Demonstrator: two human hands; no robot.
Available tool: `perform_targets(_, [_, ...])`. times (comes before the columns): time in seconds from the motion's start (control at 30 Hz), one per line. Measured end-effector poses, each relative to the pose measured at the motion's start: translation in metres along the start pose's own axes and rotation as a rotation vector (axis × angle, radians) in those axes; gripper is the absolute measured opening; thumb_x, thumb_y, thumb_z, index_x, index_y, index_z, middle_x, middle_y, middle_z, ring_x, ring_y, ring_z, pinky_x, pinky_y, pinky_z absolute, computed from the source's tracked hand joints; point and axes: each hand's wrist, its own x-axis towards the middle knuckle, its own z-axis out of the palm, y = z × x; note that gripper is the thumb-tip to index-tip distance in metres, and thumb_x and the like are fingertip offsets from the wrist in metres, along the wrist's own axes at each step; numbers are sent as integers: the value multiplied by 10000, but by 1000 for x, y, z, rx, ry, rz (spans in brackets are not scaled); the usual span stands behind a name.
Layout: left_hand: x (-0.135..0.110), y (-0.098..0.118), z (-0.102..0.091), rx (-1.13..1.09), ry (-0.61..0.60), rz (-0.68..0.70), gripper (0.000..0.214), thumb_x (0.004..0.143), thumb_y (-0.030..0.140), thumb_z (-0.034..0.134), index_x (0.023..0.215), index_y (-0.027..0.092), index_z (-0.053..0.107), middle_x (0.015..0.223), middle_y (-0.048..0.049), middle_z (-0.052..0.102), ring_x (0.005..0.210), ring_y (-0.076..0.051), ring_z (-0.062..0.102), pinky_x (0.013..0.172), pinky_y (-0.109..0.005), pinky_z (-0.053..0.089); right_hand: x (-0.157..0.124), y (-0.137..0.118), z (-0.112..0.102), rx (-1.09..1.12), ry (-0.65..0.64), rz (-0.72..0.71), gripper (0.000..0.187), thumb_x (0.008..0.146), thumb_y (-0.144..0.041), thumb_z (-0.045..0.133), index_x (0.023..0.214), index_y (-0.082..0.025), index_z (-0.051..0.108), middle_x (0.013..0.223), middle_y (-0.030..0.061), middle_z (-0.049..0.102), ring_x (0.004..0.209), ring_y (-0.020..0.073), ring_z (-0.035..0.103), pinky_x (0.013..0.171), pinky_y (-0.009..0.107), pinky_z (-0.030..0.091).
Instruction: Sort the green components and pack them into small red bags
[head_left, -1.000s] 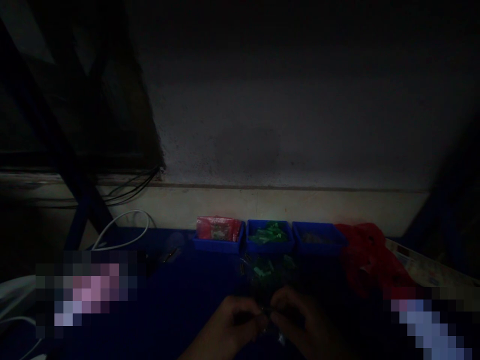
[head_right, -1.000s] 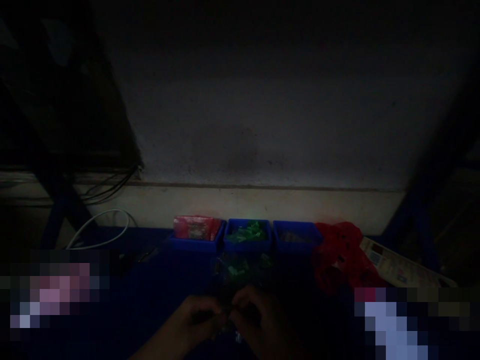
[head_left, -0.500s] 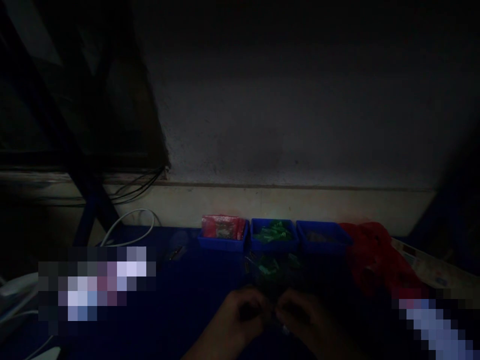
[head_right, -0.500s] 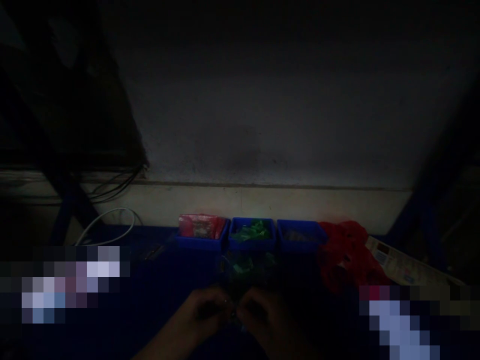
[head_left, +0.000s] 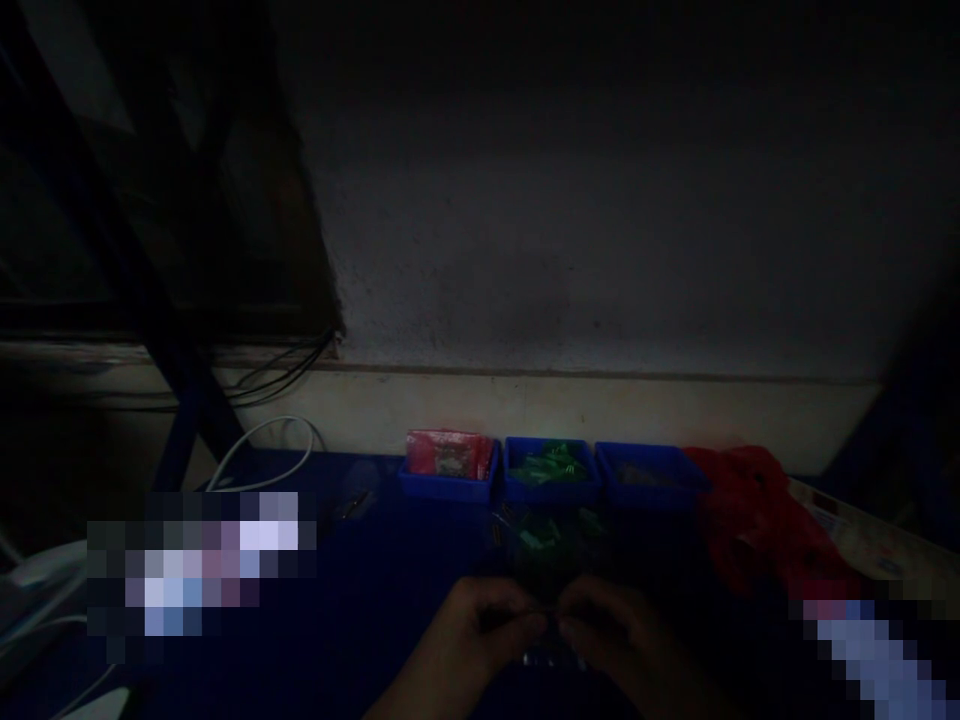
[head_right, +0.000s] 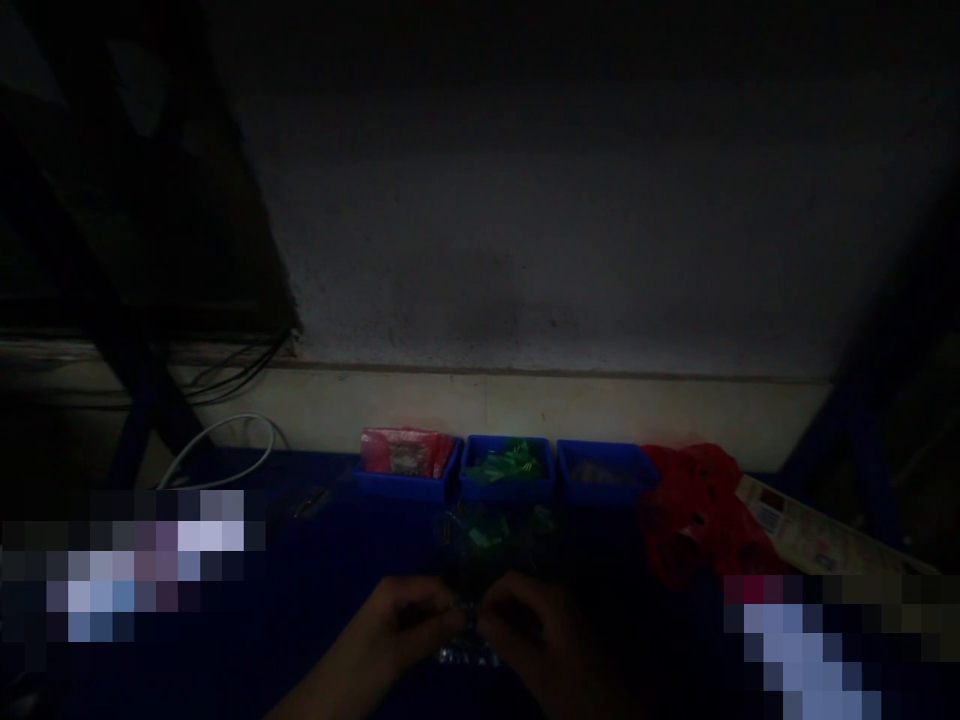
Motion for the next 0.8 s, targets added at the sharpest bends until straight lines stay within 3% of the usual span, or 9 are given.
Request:
perform_targets(0.2, [2,-5,0,-30,4,2,179,730,289,617,682,133,691,610,15,578,609,-131,500,585,-225,369,1,1,0,-7,35,7,143,776,-314,558,711,-200,614,678,-29,559,650,139,521,595,219,390])
perform_targets(0.37, [3,-3,-2,-119,13,107,167,707,264,669,592,146,701,687,11,554,663,-126,489,602,-213,361,2,3,-1,-18,46,1,145,777,-307,568,712,-213,657,696,-18,626,686,155,567,639,230,410])
perform_targets(0.47, [3,-4,-3,-87,-11,65,265,756,308,624,561,139,687,531,48,429,511,-83,368,479,-198,277,2,6,-1,-29,66,4,160,794,-334,559,787,-236,685,746,-9,655,732,166,586,655,237,418])
perform_targets(0.53, [3,-7,-3,-53,-27,27,305,789,346,580,599,137,694,450,69,359,432,-65,293,422,-193,216,3,8,-1,-27,66,16,195,808,-352,537,802,-233,691,659,-15,623,644,150,572,584,229,411])
perform_targets(0.67, [6,-11,-3,-114,-51,-45,333,816,405,505,879,143,701,475,43,526,331,-58,369,349,-172,266,5,10,1,84,46,0,237,834,-350,497,807,-202,680,580,-20,590,541,126,549,515,216,406])
perform_targets(0.8, [9,-12,-5,-268,-9,-8,280,754,363,591,865,128,693,687,-39,664,454,-95,538,395,-180,386,4,12,1,128,57,-33,233,840,-362,505,885,-205,670,737,20,661,627,145,598,543,222,451])
